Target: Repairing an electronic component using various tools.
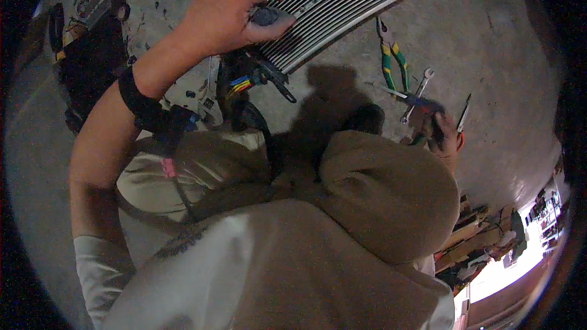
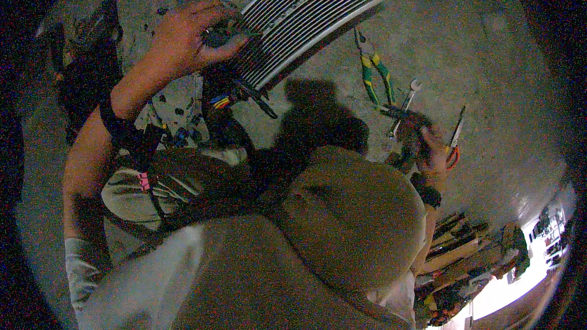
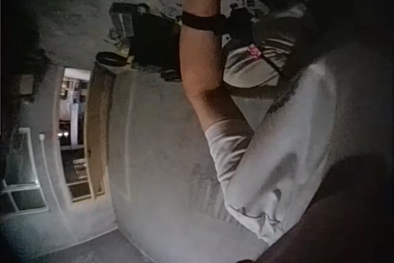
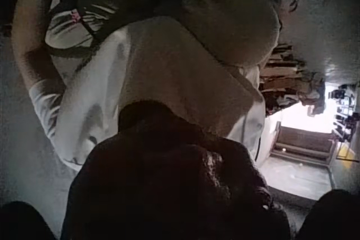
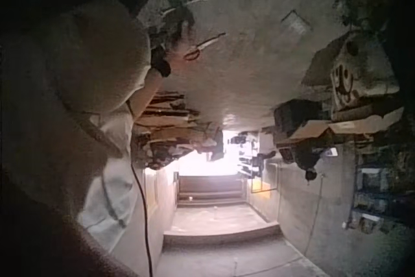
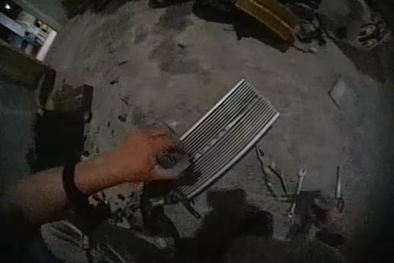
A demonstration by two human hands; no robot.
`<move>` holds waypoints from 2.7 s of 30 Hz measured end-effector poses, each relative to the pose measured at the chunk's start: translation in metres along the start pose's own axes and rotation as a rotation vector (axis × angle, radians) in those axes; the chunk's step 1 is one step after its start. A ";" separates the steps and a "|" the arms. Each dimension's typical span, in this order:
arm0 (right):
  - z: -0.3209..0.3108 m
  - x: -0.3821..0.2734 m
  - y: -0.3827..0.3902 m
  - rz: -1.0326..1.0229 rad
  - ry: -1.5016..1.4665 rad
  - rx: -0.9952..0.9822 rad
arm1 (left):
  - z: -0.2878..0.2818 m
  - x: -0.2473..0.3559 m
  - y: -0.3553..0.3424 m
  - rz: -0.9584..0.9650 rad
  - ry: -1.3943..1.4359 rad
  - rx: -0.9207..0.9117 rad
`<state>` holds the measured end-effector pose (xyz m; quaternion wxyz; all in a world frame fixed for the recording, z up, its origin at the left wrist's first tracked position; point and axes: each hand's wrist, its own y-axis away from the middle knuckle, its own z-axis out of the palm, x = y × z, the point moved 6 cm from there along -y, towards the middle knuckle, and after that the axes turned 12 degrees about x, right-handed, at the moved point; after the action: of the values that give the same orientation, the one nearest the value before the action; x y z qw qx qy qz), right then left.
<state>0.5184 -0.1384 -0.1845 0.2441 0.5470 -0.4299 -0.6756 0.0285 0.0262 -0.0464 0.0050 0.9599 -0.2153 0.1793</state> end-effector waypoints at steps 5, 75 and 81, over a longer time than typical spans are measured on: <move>-0.003 0.005 -0.015 0.061 0.148 -0.166 | 0.002 -0.004 -0.001 -0.050 -0.003 -0.004; 0.346 -0.144 0.101 -2.137 1.369 -1.083 | 0.068 -0.030 0.019 -0.475 0.320 -0.062; 0.361 -0.156 0.075 -1.948 1.401 -0.698 | 0.074 -0.036 0.022 -0.479 0.228 -0.122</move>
<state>0.2094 0.0613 -0.0263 -0.0490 0.7855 0.5776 -0.2169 0.0141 0.0150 -0.1293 0.1293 0.9551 0.0095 0.2665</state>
